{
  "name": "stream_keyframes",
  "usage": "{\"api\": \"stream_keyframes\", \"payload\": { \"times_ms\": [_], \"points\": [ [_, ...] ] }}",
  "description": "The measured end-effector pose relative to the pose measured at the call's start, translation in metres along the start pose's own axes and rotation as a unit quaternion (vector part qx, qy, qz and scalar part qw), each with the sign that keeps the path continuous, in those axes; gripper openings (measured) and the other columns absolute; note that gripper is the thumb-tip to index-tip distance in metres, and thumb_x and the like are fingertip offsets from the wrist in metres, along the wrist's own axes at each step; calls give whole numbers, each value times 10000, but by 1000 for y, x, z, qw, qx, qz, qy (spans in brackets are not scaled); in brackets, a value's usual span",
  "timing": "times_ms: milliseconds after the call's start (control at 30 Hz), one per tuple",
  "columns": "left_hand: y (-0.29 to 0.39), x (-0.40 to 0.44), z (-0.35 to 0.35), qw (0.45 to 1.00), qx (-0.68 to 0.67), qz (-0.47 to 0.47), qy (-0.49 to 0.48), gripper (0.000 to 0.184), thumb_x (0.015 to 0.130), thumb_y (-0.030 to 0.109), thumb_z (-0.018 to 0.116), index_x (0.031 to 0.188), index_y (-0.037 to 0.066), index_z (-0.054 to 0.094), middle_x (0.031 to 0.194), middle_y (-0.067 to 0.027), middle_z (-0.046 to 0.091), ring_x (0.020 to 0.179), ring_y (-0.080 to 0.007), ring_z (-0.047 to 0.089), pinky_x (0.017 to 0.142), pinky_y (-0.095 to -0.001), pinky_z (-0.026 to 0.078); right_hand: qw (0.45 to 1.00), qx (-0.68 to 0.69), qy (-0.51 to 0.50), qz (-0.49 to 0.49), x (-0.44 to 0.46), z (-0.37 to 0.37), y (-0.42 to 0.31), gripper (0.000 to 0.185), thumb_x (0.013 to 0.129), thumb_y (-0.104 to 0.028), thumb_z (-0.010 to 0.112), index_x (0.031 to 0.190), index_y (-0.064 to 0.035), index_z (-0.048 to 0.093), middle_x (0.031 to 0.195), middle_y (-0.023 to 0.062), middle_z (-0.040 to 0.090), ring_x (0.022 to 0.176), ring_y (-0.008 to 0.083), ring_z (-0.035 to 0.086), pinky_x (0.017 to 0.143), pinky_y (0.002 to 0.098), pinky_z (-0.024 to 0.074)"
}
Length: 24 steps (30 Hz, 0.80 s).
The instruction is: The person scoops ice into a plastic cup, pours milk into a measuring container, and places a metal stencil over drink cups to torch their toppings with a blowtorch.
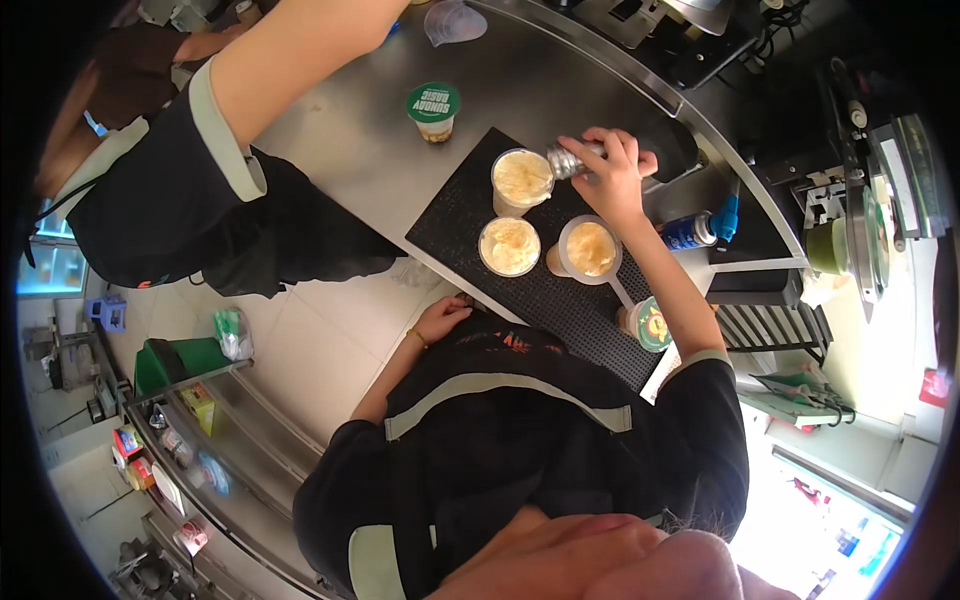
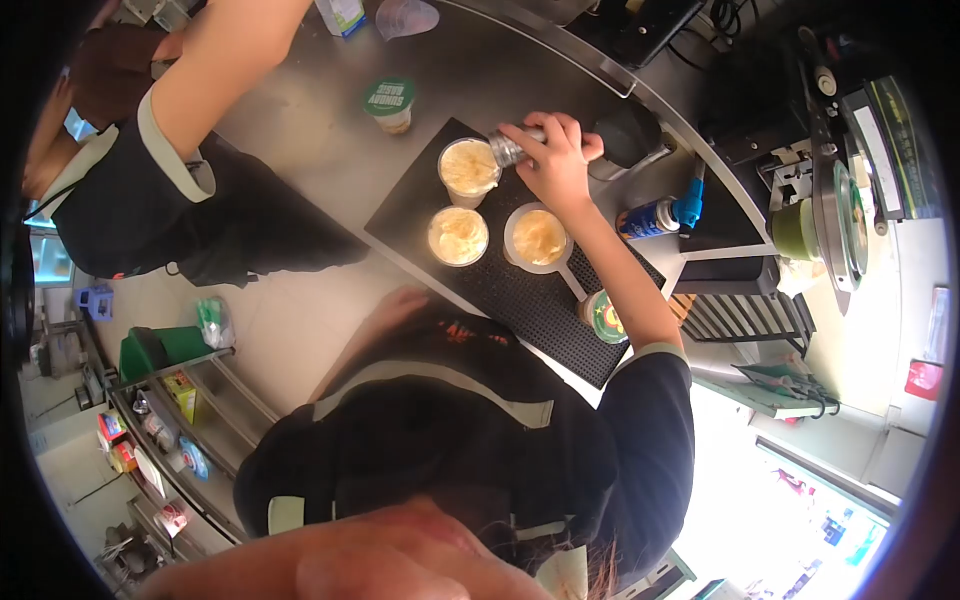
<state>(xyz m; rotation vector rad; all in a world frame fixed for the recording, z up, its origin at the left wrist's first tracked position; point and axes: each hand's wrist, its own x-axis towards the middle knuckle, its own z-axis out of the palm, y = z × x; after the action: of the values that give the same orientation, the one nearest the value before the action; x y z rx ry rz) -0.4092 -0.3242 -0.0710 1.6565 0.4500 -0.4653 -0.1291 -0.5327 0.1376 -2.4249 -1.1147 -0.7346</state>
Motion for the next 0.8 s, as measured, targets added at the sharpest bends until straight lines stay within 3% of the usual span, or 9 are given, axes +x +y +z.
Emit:
{"api": "stream_keyframes", "payload": {
  "times_ms": [100,200,333,533,600,633,667,733,800],
  "points": [
    [-12,0,-1,1000,2,11,2,411,866,309,685,1140,16,597,1046,-102,654,970,-175,616,880,-293,478,993,39,-20,106,-27,-22,15,574,526,-160,762,1093,-211,687,1019,-13,627,983,175,583,870,374,298],
    [-19,-4,-8,998,52,27,2,426,861,325,688,1153,29,596,1046,-109,661,969,-185,625,872,-295,485,945,219,-17,244,-78,-51,43,552,583,-191,850,1059,-33,622,909,71,683,838,181,660,804,325,473],
    [13,-27,-17,988,150,-23,-6,427,869,333,675,1164,37,587,1055,-141,668,979,-216,645,855,-310,500,856,306,-11,417,-156,-102,76,541,613,-25,841,1056,51,539,948,100,669,862,142,645,764,265,518],
    [55,-30,-10,951,271,115,-98,416,887,320,644,1182,39,559,1027,-151,679,929,-263,672,809,-333,521,837,56,-41,543,-275,-88,121,640,557,-137,865,1104,-34,550,871,73,672,822,166,642,766,323,513],
    [66,-21,0,935,296,156,-119,403,891,305,636,1183,41,551,1005,-150,683,906,-269,678,788,-336,526,840,15,-56,540,-327,-50,144,690,573,-168,856,1172,-54,534,917,88,677,848,210,642,777,340,509],
    [61,-15,4,928,304,172,-128,391,893,292,632,1183,42,549,1002,-151,683,905,-264,679,783,-335,525,829,146,-8,540,-338,-46,148,821,521,-226,872,1221,-32,488,995,187,662,962,333,643,834,389,517],
    [55,-8,5,922,312,188,-134,379,895,279,628,1182,44,548,998,-152,683,903,-259,680,777,-334,524,835,131,-53,532,-344,-52,150,949,502,-195,860,1342,-86,430,1229,215,556,1144,339,549,922,420,476],
    [56,-6,10,921,317,179,-140,357,899,256,619,1180,46,547,998,-151,682,902,-248,680,768,-331,521,893,-27,-37,447,-351,-87,140,1053,480,-166,843,1415,-112,360,1402,210,387,1281,352,410,1010,460,400],
    [76,-20,17,932,311,124,-139,337,903,235,610,1177,47,550,1004,-149,681,904,-237,679,759,-327,517,886,55,-67,456,-298,-155,99,1133,446,-163,835,1447,-80,312,1446,175,351,1309,358,368,1066,469,338]
  ]
}}
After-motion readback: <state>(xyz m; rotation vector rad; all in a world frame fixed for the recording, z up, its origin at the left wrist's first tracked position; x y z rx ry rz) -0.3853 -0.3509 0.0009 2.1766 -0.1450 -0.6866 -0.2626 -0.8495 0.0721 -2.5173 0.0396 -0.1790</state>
